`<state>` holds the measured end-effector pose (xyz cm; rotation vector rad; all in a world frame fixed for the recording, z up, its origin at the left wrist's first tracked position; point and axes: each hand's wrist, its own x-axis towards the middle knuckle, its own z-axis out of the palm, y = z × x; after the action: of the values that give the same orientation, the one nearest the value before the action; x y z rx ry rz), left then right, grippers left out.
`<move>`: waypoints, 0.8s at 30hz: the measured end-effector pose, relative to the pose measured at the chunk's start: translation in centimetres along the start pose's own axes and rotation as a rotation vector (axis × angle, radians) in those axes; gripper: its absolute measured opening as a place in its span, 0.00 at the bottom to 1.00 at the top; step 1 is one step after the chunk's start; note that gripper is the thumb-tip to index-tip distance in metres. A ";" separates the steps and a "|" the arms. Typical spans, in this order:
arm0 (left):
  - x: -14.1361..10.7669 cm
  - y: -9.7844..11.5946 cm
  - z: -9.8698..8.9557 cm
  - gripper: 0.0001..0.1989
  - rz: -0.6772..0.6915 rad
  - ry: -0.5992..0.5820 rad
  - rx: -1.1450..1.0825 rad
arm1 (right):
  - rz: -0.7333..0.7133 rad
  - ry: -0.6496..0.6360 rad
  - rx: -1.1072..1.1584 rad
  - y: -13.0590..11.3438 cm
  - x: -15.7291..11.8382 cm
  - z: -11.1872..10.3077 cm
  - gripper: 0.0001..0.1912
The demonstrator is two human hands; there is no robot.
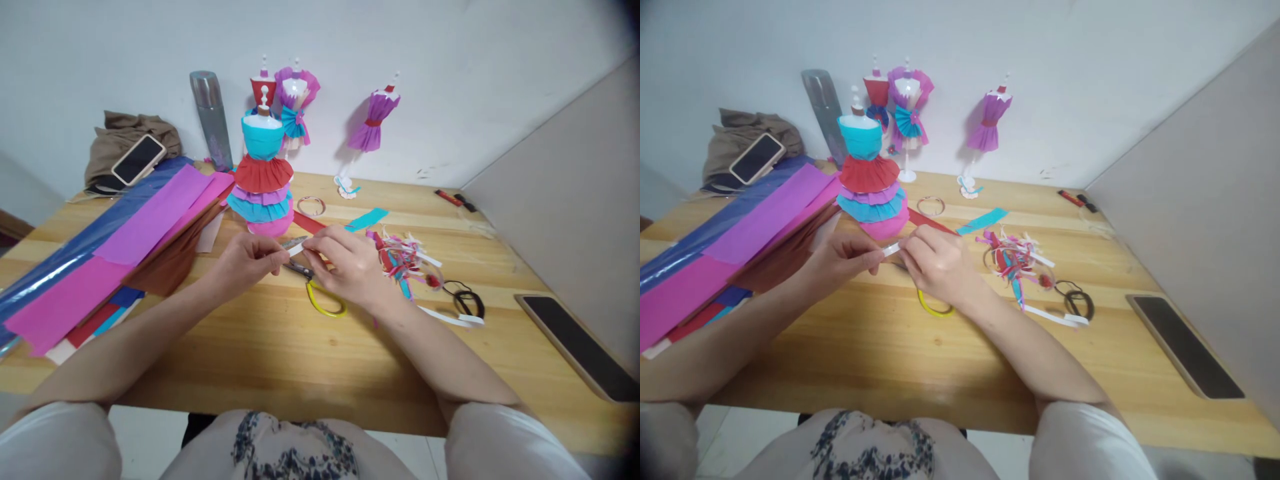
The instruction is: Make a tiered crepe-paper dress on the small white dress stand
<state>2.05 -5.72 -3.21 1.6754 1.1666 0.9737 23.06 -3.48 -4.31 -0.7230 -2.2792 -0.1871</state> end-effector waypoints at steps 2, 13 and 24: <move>-0.1 -0.1 0.1 0.15 0.002 0.028 0.029 | -0.045 0.026 -0.009 0.1 0.0 0.0 0.11; -0.9 0.6 0.7 0.16 0.020 0.012 0.104 | 0.012 0.005 -0.017 -0.3 0.3 0.1 0.10; 0.0 -0.2 -1.8 0.11 0.221 -0.105 -0.075 | 0.912 0.249 0.809 8.5 0.9 0.0 0.07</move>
<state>0.30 -5.28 -2.79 1.7983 0.8794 1.0375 27.18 3.97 -4.38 -1.0967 -1.3921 0.9497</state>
